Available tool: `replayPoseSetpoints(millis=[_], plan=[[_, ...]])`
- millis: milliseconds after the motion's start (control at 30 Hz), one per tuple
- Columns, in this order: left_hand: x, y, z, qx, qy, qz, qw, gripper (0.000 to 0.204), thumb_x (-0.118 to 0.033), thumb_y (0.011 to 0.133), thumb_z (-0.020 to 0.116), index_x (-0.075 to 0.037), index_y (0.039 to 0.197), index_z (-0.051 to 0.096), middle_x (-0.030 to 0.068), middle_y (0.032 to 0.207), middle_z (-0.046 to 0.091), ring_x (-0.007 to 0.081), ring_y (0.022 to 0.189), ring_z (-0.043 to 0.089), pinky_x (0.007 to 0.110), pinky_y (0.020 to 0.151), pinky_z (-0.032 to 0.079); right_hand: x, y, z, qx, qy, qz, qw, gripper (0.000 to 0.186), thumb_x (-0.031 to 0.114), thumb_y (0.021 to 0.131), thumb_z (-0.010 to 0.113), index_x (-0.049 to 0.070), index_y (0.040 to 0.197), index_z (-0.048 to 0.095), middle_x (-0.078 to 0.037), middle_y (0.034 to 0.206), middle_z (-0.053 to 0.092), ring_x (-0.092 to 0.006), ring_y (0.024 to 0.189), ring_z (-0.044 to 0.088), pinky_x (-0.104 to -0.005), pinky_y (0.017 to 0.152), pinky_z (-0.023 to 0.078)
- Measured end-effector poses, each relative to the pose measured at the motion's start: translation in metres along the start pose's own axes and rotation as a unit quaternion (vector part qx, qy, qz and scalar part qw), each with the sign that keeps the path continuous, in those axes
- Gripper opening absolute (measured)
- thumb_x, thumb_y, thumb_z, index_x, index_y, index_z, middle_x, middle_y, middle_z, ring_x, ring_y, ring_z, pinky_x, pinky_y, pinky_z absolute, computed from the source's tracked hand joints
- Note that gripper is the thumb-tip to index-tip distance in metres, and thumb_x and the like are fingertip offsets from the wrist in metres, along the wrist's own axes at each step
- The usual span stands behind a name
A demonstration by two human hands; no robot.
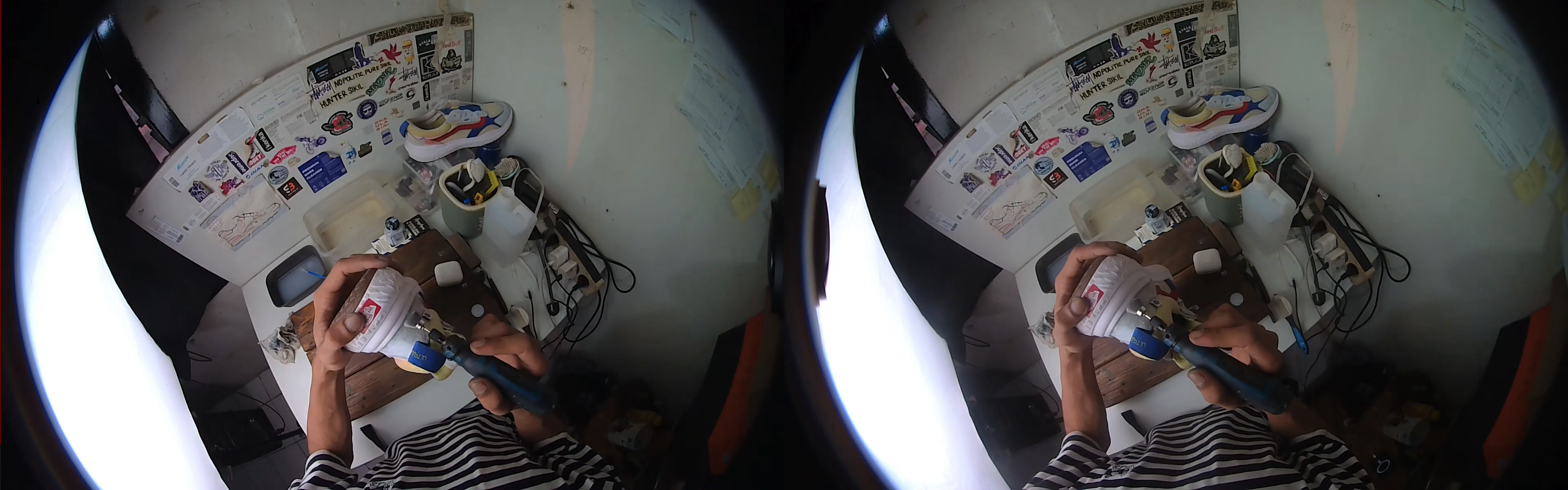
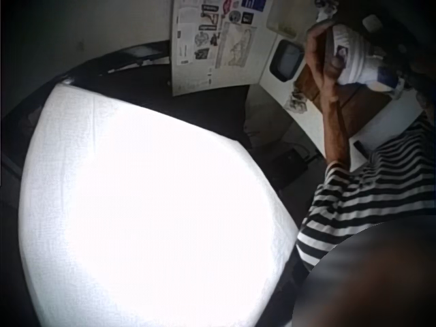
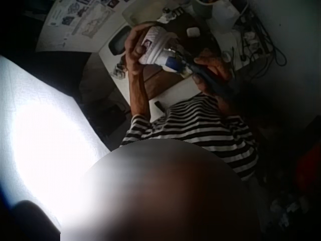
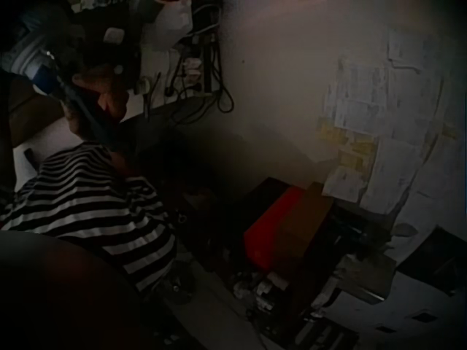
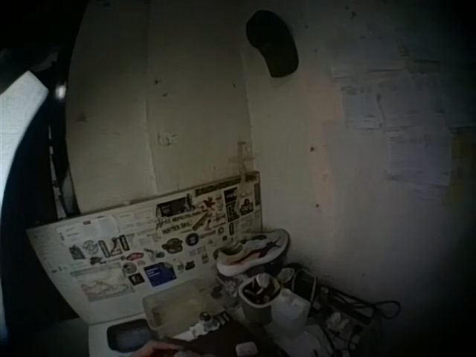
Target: Using a rotary tool to modify or clean the sole of a sneaker.
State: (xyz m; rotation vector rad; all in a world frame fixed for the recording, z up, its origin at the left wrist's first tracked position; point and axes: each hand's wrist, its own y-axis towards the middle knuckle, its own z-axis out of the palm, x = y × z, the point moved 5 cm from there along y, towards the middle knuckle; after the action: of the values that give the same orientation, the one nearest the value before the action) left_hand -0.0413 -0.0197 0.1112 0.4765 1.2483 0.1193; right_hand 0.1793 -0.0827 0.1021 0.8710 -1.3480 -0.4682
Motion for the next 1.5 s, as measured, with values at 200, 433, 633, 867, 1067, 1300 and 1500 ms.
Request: replayPoseSetpoints(millis=[200, 433, 633, 867, 1067, 1300, 1500], plan=[[0.000, 0.002, 0.001, 0.002, -0.003, -0.004, 1.000, 0.073, -0.041, 0.072, 0.067, 0.006, 0.127, 0.056, 0.0226, 0.120, 0.062, 0.0298, 0.109, 0.063, 0.040, 0.097, 0.049, -0.004, 0.001, -0.006, -0.029, -0.001, 0.061, 0.998, 0.039, 0.016, 0.089, 0.067, -0.004, 0.117, 0.049, -0.017, 0.098, 0.057, -0.0176, 0.082, 0.053, -0.0299, 0.065, 0.044], [0.001, 0.005, 0.005, 0.010, 0.005, -0.012, 1.000, 0.074, -0.042, 0.073, 0.068, 0.006, 0.127, 0.056, 0.0217, 0.122, 0.062, 0.0292, 0.109, 0.064, 0.039, 0.097, 0.049, 0.001, 0.005, -0.005, -0.022, -0.005, -0.006, 1.000, 0.038, 0.014, 0.087, 0.068, -0.005, 0.115, 0.051, -0.018, 0.098, 0.057, -0.0175, 0.077, 0.053, -0.0302, 0.063, 0.044], [0.001, 0.004, 0.001, 0.007, 0.008, -0.011, 1.000, 0.074, -0.043, 0.073, 0.068, 0.006, 0.127, 0.056, 0.0207, 0.122, 0.062, 0.0278, 0.108, 0.064, 0.038, 0.096, 0.049, 0.001, 0.005, -0.007, -0.029, 0.030, -0.052, 0.998, 0.039, 0.005, 0.078, 0.072, -0.008, 0.112, 0.057, -0.018, 0.088, 0.064, -0.0202, 0.070, 0.061, -0.0286, 0.060, 0.050], [0.004, 0.005, 0.001, 0.007, 0.009, -0.014, 1.000, 0.074, -0.044, 0.073, 0.067, 0.005, 0.127, 0.057, 0.0205, 0.122, 0.063, 0.0270, 0.108, 0.064, 0.037, 0.095, 0.049, -0.002, -0.002, -0.010, -0.026, 0.023, 0.005, 0.999, 0.037, 0.016, 0.088, 0.069, -0.004, 0.113, 0.050, -0.017, 0.087, 0.057, -0.0190, 0.074, 0.053, -0.0307, 0.063, 0.043], [0.001, 0.007, 0.002, 0.013, 0.017, -0.017, 1.000, 0.074, -0.044, 0.073, 0.067, 0.005, 0.127, 0.057, 0.0205, 0.122, 0.063, 0.0270, 0.108, 0.064, 0.037, 0.095, 0.049, -0.006, -0.003, -0.016, -0.033, 0.065, -0.018, 0.997, 0.037, 0.014, 0.085, 0.069, -0.006, 0.112, 0.053, -0.018, 0.086, 0.060, -0.0200, 0.072, 0.055, -0.0323, 0.061, 0.044], [0.001, 0.010, 0.003, 0.013, 0.033, -0.018, 0.999, 0.073, -0.044, 0.074, 0.067, 0.005, 0.128, 0.060, 0.0199, 0.125, 0.063, 0.0274, 0.111, 0.063, 0.038, 0.099, 0.048, -0.007, -0.005, -0.025, -0.047, 0.102, -0.037, 0.993, 0.039, 0.012, 0.086, 0.071, -0.005, 0.116, 0.052, -0.020, 0.092, 0.061, -0.0199, 0.077, 0.059, -0.0320, 0.069, 0.050], [-0.020, 0.014, 0.008, -0.045, 0.228, 0.067, 0.970, 0.045, -0.020, 0.088, 0.058, 0.002, 0.126, 0.066, 0.0201, 0.128, 0.065, 0.0290, 0.117, 0.062, 0.041, 0.104, 0.045, -0.016, 0.002, -0.011, -0.148, 0.027, 0.084, 0.985, 0.055, 0.031, 0.091, 0.072, 0.003, 0.127, 0.042, -0.017, 0.109, 0.056, -0.0257, 0.094, 0.064, -0.0403, 0.086, 0.053]])
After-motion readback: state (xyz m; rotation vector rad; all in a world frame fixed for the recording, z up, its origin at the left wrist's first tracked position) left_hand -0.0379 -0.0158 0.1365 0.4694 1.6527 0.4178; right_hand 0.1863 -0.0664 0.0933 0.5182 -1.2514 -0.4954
